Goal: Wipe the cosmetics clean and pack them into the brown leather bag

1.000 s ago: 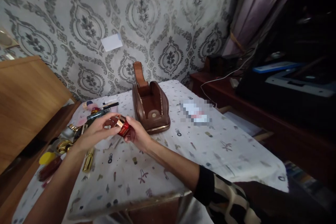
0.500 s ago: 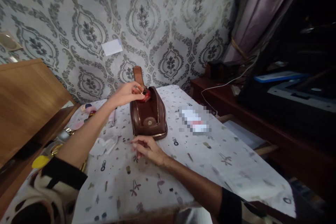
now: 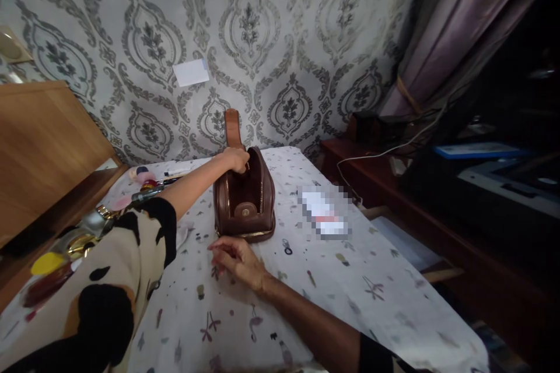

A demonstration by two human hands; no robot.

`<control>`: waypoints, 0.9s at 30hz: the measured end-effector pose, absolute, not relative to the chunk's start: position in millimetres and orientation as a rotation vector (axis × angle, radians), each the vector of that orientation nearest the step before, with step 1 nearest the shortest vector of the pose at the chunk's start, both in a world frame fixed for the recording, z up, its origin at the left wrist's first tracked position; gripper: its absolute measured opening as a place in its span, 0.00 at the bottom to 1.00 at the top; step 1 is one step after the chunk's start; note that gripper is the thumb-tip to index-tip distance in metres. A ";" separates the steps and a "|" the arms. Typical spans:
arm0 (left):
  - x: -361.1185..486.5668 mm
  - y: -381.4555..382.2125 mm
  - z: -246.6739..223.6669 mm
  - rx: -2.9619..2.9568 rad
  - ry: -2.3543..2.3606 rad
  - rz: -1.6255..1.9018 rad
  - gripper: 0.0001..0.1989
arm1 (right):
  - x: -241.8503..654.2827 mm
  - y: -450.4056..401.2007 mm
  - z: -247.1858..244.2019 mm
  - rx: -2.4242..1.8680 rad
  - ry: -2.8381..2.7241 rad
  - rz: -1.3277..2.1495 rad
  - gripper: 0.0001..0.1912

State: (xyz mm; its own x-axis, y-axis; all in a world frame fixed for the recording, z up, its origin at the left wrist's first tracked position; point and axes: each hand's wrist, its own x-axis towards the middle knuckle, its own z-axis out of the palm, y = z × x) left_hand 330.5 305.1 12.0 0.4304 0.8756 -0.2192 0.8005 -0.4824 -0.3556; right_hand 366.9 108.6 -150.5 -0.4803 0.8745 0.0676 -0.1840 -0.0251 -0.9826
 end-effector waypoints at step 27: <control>333.8 345.7 -40.3 -2.594 -1.565 0.669 0.18 | 372.0 106.8 -150.5 -0.836 -1.446 1.694 0.30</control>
